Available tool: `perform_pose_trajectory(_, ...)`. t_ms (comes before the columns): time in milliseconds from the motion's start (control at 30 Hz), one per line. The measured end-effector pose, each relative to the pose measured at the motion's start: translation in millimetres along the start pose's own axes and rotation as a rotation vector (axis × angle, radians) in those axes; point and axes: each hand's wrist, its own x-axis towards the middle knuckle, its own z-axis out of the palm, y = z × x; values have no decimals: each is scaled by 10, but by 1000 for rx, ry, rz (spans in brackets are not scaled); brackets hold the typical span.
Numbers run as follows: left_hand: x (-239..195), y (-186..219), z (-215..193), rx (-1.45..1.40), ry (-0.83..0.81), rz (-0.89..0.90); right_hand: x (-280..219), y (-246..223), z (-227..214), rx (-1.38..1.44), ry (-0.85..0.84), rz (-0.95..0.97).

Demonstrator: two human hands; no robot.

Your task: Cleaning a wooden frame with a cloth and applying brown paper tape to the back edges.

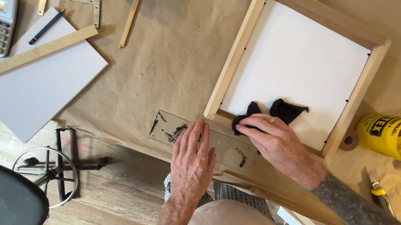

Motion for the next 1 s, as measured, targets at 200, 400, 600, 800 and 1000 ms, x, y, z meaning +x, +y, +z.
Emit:
perform_pose_trajectory(200,138,149,43,-28,100,106,357,-308,179,50,109,135)
perform_pose_trajectory(400,91,198,311,201,-52,108,-171,-85,-99,89,162,159)
perform_pose_trajectory(600,72,219,303,250,-96,99,-1130,307,-485,37,12,197)
perform_pose_trajectory(800,97,300,242,211,-37,79,-1455,584,-883,-148,-108,93)
perform_pose_trajectory(1000,98,321,205,106,16,65,-965,834,-1128,473,-323,539)
